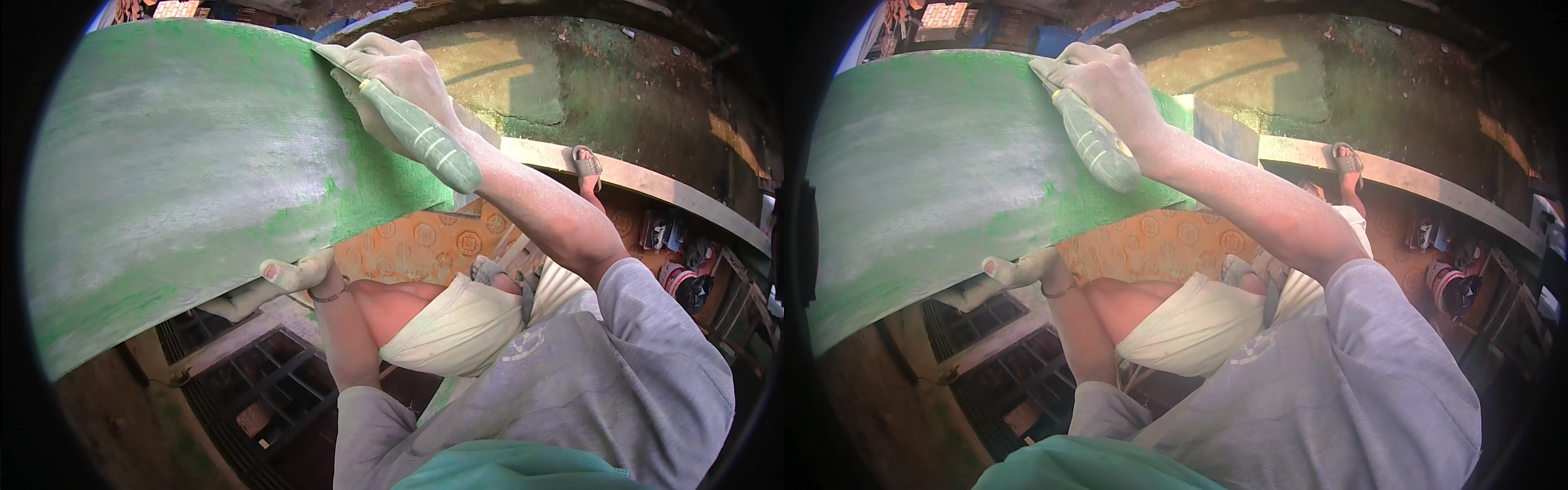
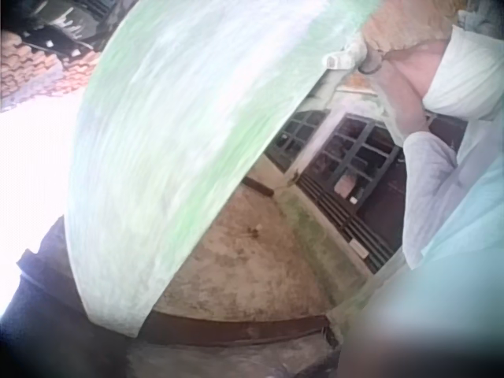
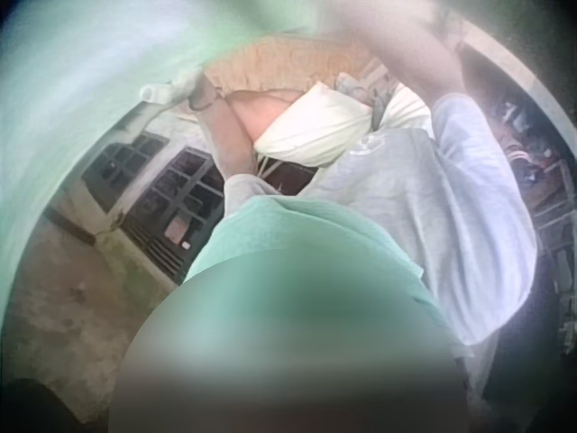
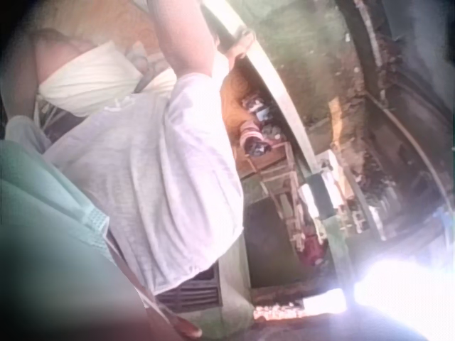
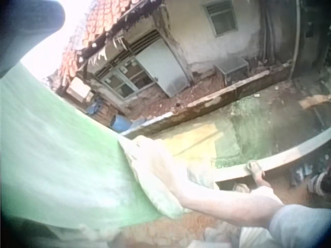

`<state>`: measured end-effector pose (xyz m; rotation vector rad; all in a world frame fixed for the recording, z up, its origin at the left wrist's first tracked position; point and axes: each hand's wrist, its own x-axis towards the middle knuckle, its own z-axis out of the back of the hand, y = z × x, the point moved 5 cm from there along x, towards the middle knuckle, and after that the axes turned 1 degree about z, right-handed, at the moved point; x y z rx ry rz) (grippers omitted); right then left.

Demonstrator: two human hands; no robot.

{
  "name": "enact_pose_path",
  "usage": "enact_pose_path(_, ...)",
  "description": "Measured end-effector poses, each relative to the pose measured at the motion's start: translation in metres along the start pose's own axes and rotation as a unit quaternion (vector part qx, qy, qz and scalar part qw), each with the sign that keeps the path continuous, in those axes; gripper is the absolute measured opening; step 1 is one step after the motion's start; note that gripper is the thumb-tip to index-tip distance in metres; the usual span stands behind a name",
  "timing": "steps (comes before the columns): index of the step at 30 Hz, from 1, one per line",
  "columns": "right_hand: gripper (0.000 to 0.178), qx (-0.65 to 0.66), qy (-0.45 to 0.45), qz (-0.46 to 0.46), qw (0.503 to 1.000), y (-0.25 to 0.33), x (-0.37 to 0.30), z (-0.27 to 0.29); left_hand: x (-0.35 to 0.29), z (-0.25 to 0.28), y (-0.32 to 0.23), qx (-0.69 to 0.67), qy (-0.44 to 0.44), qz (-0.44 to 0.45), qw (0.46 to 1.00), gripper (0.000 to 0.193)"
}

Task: The person uses a trowel to smooth a green plastered column on an outdoor porch. They repeatedly scrape and level the surface, occasionally pausing to wipe the tool or adjust their grip.

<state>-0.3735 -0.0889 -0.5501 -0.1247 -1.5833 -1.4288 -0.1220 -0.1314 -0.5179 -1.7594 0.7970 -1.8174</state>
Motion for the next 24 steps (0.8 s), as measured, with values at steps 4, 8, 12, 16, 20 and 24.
enact_pose_path(4,0.029,0.015,-0.024,-0.009,1.000,0.015,-0.013,0.004,-0.001,0.002,-0.002,-0.007,-0.009,0.007,1.000,0.092)
enact_pose_path(8,0.025,0.000,-0.026,0.031,0.999,0.003,0.016,0.006,0.000,-0.003,-0.009,0.000,-0.017,0.007,1.000,0.093)
enact_pose_path(12,0.023,0.015,-0.066,0.035,0.997,0.021,-0.015,0.008,0.005,-0.018,-0.009,-0.038,-0.005,0.046,0.998,0.096)
enact_pose_path(16,0.028,0.005,-0.016,0.041,0.999,0.006,0.021,0.002,0.001,-0.004,-0.005,-0.070,0.018,0.076,0.995,0.097)
enact_pose_path(20,0.032,0.021,-0.035,0.021,0.999,0.022,-0.016,0.004,0.000,0.007,0.017,-0.197,0.009,0.075,0.977,0.097)
enact_pose_path(24,0.036,0.048,-0.008,0.027,0.998,0.004,0.026,0.003,-0.004,0.013,0.016,-0.330,0.002,0.108,0.938,0.095)
